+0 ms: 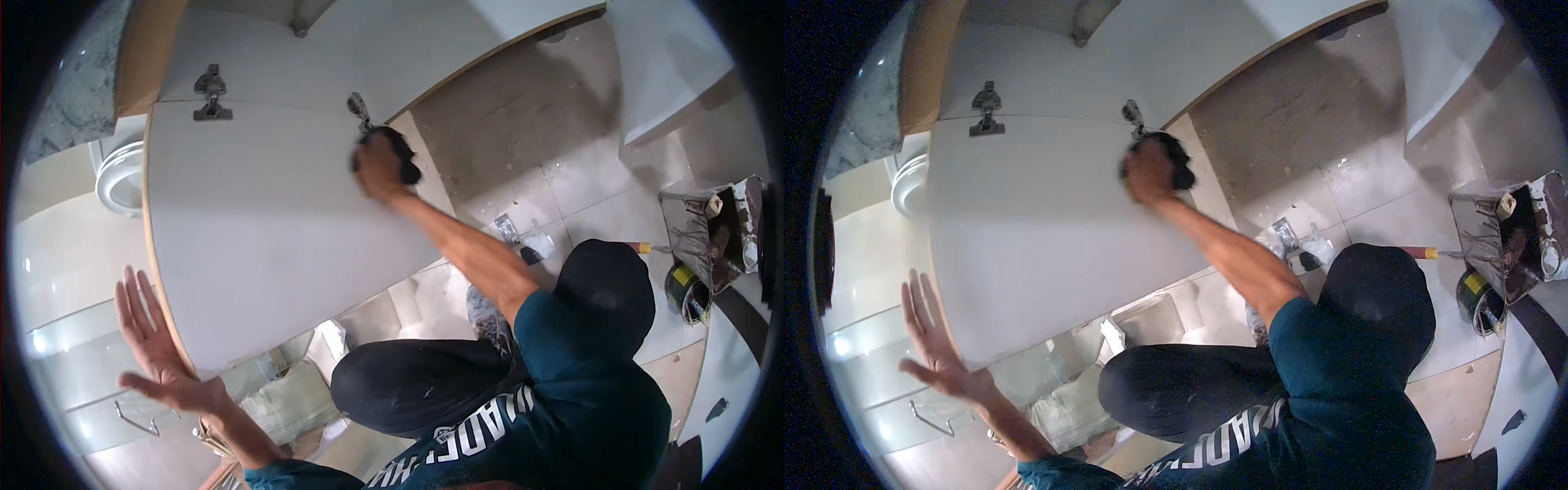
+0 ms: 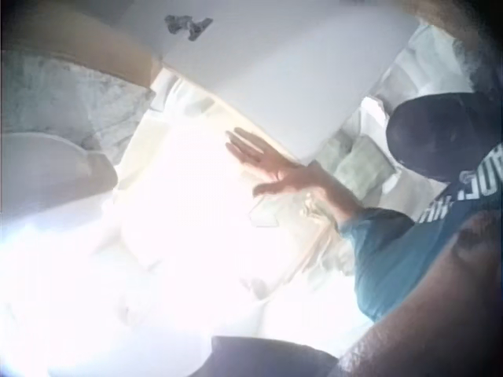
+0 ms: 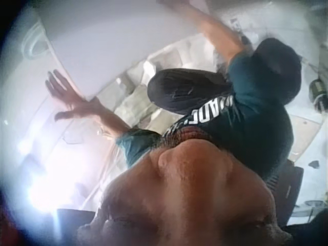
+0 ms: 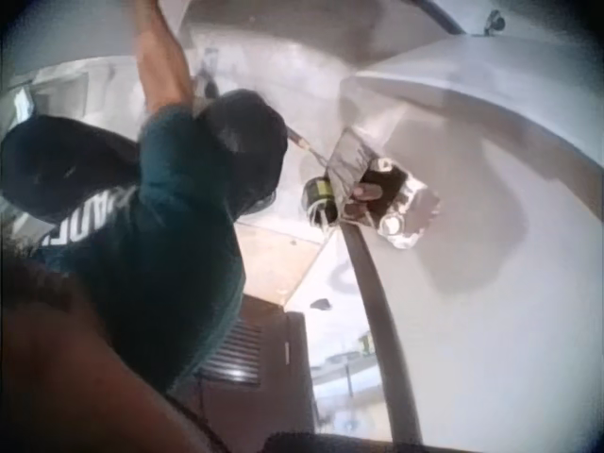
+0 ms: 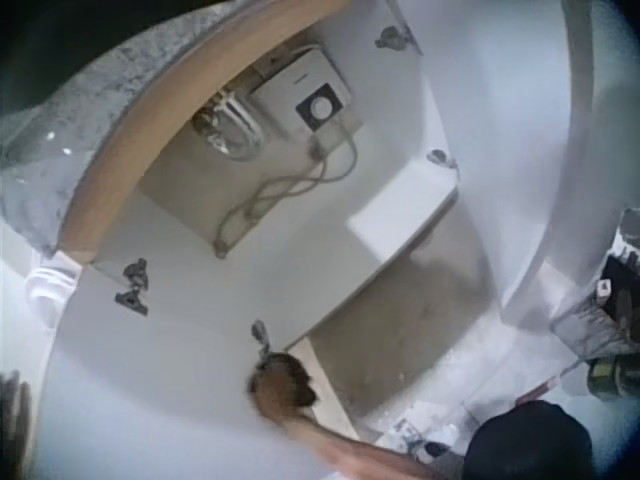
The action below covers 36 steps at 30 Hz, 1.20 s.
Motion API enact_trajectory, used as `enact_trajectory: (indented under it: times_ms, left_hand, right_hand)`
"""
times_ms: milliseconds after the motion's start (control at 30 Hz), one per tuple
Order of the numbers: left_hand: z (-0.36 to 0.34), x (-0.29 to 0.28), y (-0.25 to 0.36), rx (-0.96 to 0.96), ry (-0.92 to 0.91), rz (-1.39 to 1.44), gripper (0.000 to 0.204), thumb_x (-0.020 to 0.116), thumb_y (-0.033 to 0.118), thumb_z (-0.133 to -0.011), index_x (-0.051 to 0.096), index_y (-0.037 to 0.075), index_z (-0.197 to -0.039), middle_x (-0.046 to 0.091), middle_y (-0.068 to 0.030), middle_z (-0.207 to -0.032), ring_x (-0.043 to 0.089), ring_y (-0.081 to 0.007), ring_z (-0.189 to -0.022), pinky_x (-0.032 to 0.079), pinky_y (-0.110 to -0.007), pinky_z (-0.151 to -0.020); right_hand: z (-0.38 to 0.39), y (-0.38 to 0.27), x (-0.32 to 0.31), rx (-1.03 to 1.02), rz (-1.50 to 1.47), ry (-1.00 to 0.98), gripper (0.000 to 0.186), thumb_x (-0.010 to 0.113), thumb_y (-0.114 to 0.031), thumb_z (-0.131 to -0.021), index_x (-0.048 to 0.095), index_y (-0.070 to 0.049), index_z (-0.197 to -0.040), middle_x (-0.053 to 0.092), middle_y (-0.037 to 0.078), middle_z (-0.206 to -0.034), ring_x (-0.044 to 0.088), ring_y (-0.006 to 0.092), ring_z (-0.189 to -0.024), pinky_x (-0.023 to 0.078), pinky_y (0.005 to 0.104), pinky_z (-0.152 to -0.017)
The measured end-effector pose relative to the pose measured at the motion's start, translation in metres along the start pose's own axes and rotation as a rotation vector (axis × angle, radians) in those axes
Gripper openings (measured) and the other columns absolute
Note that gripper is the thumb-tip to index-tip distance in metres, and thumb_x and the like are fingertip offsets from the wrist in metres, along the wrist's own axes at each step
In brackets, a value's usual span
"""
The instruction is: The person sands the edge of a cabinet door with sandpaper, wipes it with a cloth, applies a marking with a pencil, and then uses a small metal scraper to smooth the surface and edges before washing the scraper in a sink.
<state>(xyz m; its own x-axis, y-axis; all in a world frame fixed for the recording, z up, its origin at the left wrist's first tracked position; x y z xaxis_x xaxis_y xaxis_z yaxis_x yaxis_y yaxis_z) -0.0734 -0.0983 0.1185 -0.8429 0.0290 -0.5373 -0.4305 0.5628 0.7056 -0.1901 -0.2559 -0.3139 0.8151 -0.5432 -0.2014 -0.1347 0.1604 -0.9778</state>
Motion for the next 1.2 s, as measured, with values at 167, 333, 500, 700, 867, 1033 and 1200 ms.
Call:
enact_trajectory:
  times_ms: [167, 333, 500, 700, 867, 1033, 1200]
  left_hand:
    - [0.009, 0.008, 0.008, -0.003, 0.075, 0.026, 0.114, 0.033, 0.085, -0.089, 0.019, -0.003, -0.158, 0.017, -0.0261, -0.165, 0.014, -0.0394, -0.155, 0.024, -0.061, -0.122]
    - [0.005, 0.008, 0.012, -0.002, 0.045, -0.135, 0.120, 0.031, 0.090, -0.085, 0.018, -0.004, -0.158, 0.019, -0.0276, -0.164, 0.018, -0.0407, -0.153, 0.024, -0.059, -0.123]
    - [-0.001, -0.002, -0.003, -0.029, -0.008, -0.167, 0.129, 0.029, 0.096, -0.080, 0.019, -0.007, -0.157, 0.023, -0.0309, -0.162, 0.022, -0.0429, -0.152, 0.022, -0.054, -0.124]
    - [0.001, -0.010, 0.003, 0.007, -0.001, -0.187, 0.126, 0.030, 0.093, -0.083, 0.019, -0.008, -0.157, 0.024, -0.0313, -0.161, 0.021, -0.0426, -0.153, 0.018, -0.053, -0.125]
    - [0.004, -0.007, 0.011, -0.033, -0.012, -0.085, 0.119, 0.026, 0.089, -0.088, 0.019, -0.007, -0.157, 0.023, -0.0286, -0.162, 0.019, -0.0414, -0.153, 0.017, -0.052, -0.125]
    - [0.007, -0.006, 0.006, -0.026, -0.007, -0.017, 0.116, 0.022, 0.088, -0.089, 0.018, -0.006, -0.157, 0.021, -0.0274, -0.163, 0.017, -0.0408, -0.154, 0.015, -0.053, -0.126]
    - [0.004, -0.012, 0.000, 0.004, -0.016, -0.019, 0.118, 0.020, 0.090, -0.088, 0.019, -0.005, -0.157, 0.021, -0.0271, -0.164, 0.015, -0.0405, -0.154, 0.013, -0.053, -0.126]
  right_hand:
    - [0.010, -0.138, -0.039, -0.655, -0.210, 0.147, 0.049, 0.057, -0.031, -0.098, 0.052, 0.005, -0.130, 0.041, 0.028, -0.151, 0.040, 0.0456, -0.139, 0.040, 0.0546, -0.108]
    - [-0.014, -0.010, -0.017, -0.291, -0.329, -0.013, 0.068, 0.047, -0.038, -0.104, 0.031, 0.006, -0.153, 0.035, 0.029, -0.157, 0.032, 0.0421, -0.148, 0.028, 0.0442, -0.121]
    - [0.016, 0.048, -0.004, 0.023, -0.329, -0.006, 0.077, 0.043, -0.045, -0.104, 0.025, 0.011, -0.153, 0.031, 0.032, -0.158, 0.027, 0.0445, -0.148, 0.023, 0.0480, -0.122]
    - [0.112, -0.142, -0.041, -0.443, -0.255, -0.002, 0.071, 0.045, -0.037, -0.101, 0.033, 0.015, -0.147, 0.033, 0.037, -0.154, 0.026, 0.0517, -0.146, 0.018, 0.0543, -0.123]
    - [0.213, -0.255, -0.121, -1.242, -0.582, -0.351, 0.070, 0.065, -0.035, -0.088, 0.046, -0.005, -0.148, 0.037, 0.023, -0.157, 0.029, 0.0433, -0.149, 0.022, 0.0566, -0.121]
    - [0.149, -0.046, -0.050, -0.469, -0.270, -0.109, 0.073, 0.045, -0.040, -0.102, 0.026, 0.007, -0.156, 0.024, 0.029, -0.162, 0.020, 0.0433, -0.152, 0.015, 0.0489, -0.125]
    - [0.159, 0.007, -0.032, -0.162, -0.274, -0.027, 0.075, 0.038, -0.043, -0.104, 0.027, 0.014, -0.152, 0.029, 0.036, -0.157, 0.025, 0.0496, -0.148, 0.017, 0.0539, -0.122]
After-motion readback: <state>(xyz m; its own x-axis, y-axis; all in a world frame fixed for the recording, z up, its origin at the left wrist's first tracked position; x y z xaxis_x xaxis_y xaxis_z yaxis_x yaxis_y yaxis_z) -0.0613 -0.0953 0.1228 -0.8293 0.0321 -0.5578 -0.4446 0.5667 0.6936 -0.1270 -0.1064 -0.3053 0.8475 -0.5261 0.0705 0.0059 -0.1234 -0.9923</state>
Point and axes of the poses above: each hand's wrist, its own z-axis away from the middle knuckle, its own x-axis out of the palm, y = z × x, the point moved 5 cm from there along -z, towards the middle knuckle
